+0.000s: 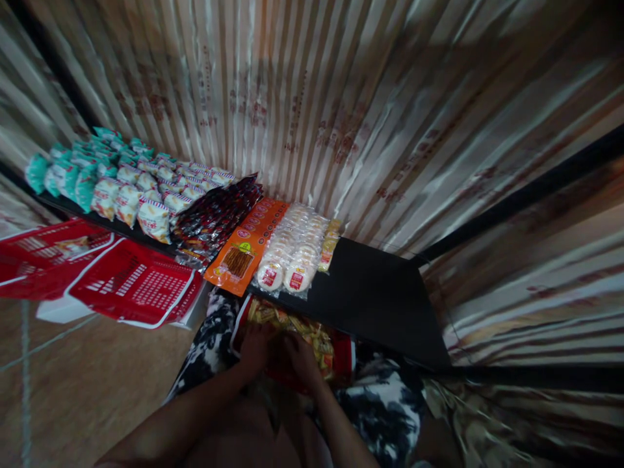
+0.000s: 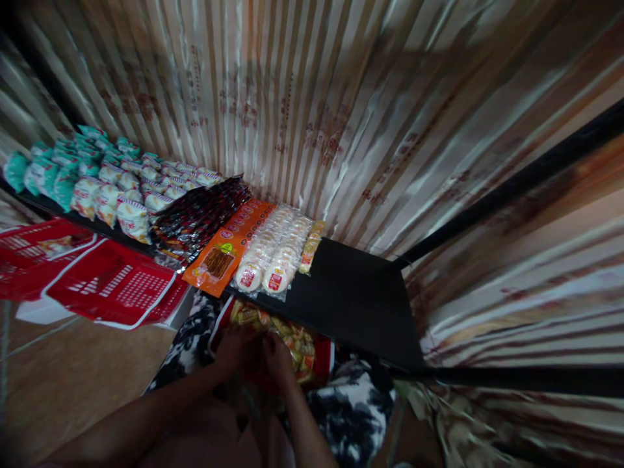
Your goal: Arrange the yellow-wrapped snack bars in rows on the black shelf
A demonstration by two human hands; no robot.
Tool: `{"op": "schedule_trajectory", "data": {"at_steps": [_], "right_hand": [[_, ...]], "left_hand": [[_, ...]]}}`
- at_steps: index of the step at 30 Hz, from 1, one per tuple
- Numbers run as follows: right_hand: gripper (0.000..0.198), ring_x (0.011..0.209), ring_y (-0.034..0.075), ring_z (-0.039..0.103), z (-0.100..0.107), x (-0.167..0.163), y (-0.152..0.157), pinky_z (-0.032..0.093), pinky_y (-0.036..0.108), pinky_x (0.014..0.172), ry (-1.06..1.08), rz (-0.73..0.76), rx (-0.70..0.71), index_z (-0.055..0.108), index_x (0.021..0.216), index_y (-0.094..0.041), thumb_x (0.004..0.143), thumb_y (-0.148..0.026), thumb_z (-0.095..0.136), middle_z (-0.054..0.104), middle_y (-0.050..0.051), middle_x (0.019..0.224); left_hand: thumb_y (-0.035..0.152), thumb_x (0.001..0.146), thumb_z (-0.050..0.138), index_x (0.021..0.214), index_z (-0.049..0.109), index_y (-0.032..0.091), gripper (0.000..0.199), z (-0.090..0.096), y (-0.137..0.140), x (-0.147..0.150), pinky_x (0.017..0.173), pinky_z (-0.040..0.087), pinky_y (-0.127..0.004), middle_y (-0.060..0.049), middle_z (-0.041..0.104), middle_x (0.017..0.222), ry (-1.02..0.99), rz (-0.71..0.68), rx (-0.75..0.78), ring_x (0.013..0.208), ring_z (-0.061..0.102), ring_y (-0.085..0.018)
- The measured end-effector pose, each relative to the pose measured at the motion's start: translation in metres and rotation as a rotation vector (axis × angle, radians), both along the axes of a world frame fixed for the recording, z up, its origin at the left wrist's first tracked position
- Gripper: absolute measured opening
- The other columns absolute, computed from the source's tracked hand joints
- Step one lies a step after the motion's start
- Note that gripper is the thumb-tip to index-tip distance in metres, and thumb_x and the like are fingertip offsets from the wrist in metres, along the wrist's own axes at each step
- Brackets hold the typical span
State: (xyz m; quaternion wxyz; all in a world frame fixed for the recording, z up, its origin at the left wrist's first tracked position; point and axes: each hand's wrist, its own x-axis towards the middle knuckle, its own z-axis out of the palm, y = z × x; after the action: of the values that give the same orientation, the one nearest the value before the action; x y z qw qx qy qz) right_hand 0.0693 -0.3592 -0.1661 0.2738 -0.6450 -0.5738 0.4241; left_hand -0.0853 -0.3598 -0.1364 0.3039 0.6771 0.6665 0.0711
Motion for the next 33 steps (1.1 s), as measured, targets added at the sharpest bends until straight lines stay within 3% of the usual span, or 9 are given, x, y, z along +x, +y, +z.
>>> {"op": "schedule_trajectory", "data": {"at_steps": [4, 9, 12, 15, 20, 24, 29, 33], "right_hand": [[0.047, 0.105, 0.024, 0.060, 0.005, 0.002, -0.001, 0.045, 0.037, 0.091, 0.168, -0.179, -0.046, 0.058, 0.109, -0.018, 0.075, -0.049, 0.049, 0.065, 0.011, 0.110], [0.046, 0.091, 0.025, 0.065, 0.021, 0.011, -0.002, 0.051, 0.036, 0.077, 0.482, -0.247, -0.167, 0.063, 0.094, -0.022, 0.061, -0.053, 0.066, 0.070, 0.007, 0.093], [0.052, 0.086, 0.025, 0.065, 0.039, 0.017, -0.004, 0.051, 0.035, 0.073, 0.579, -0.259, -0.250, 0.064, 0.091, -0.021, 0.050, -0.049, 0.077, 0.071, 0.005, 0.088], [0.055, 0.088, 0.024, 0.065, 0.060, 0.024, -0.008, 0.050, 0.033, 0.075, 0.627, -0.230, -0.267, 0.063, 0.095, -0.020, 0.050, -0.047, 0.079, 0.070, 0.005, 0.093], [0.051, 0.085, 0.023, 0.065, 0.082, 0.038, -0.012, 0.051, 0.032, 0.073, 0.591, -0.182, -0.221, 0.062, 0.094, -0.021, 0.054, -0.048, 0.078, 0.070, 0.004, 0.088], [0.047, 0.090, 0.024, 0.064, 0.088, 0.044, -0.011, 0.051, 0.033, 0.075, 0.593, -0.188, -0.146, 0.061, 0.093, -0.020, 0.060, -0.050, 0.074, 0.069, 0.008, 0.097], [0.047, 0.087, 0.022, 0.064, 0.104, 0.054, 0.000, 0.050, 0.033, 0.079, 0.512, -0.138, -0.031, 0.060, 0.102, -0.021, 0.066, -0.049, 0.068, 0.069, 0.006, 0.094], [0.032, 0.086, 0.020, 0.062, 0.120, 0.071, 0.016, 0.048, 0.030, 0.080, 0.234, -0.112, 0.096, 0.067, 0.093, -0.022, 0.072, -0.045, 0.061, 0.067, 0.005, 0.093]], "left_hand": [[0.009, 0.075, 0.038, 0.121, 0.053, 0.016, 0.049, 0.003, 0.000, 0.000, 0.102, 0.030, -0.030, -0.006, 0.056, 0.122, -0.127, -0.066, 0.102, 0.113, 0.046, -0.020], [0.004, 0.066, 0.039, 0.115, 0.058, 0.019, 0.054, 0.004, 0.003, 0.000, 0.106, 0.029, -0.035, -0.005, 0.056, 0.119, -0.343, -0.152, 0.217, 0.118, 0.042, -0.019], [0.005, 0.064, 0.040, 0.119, 0.054, 0.018, 0.058, 0.002, 0.005, 0.004, 0.108, 0.028, -0.042, -0.008, 0.051, 0.126, -0.439, -0.094, 0.264, 0.123, 0.039, -0.022], [0.007, 0.066, 0.041, 0.127, 0.044, 0.015, 0.062, 0.007, 0.005, 0.010, 0.108, 0.029, -0.045, -0.011, 0.047, 0.131, -0.540, -0.013, 0.312, 0.126, 0.037, -0.023], [0.008, 0.071, 0.038, 0.131, 0.040, 0.013, 0.060, 0.037, 0.005, 0.027, 0.105, 0.034, -0.044, -0.013, 0.050, 0.127, -0.627, 0.091, 0.328, 0.120, 0.045, -0.021], [0.012, 0.076, 0.038, 0.129, 0.043, 0.014, 0.053, 0.062, 0.009, 0.044, 0.101, 0.039, -0.040, -0.012, 0.053, 0.124, -0.709, 0.114, 0.304, 0.117, 0.049, -0.020], [0.022, 0.081, 0.042, 0.129, 0.044, 0.013, 0.048, 0.081, 0.026, 0.064, 0.100, 0.040, -0.038, -0.013, 0.053, 0.124, -0.742, 0.004, 0.347, 0.114, 0.051, -0.022], [0.023, 0.083, 0.042, 0.135, 0.037, 0.016, 0.052, 0.091, 0.045, 0.076, 0.098, 0.043, -0.037, -0.011, 0.053, 0.125, -0.720, -0.089, 0.357, 0.113, 0.052, -0.021]]}}
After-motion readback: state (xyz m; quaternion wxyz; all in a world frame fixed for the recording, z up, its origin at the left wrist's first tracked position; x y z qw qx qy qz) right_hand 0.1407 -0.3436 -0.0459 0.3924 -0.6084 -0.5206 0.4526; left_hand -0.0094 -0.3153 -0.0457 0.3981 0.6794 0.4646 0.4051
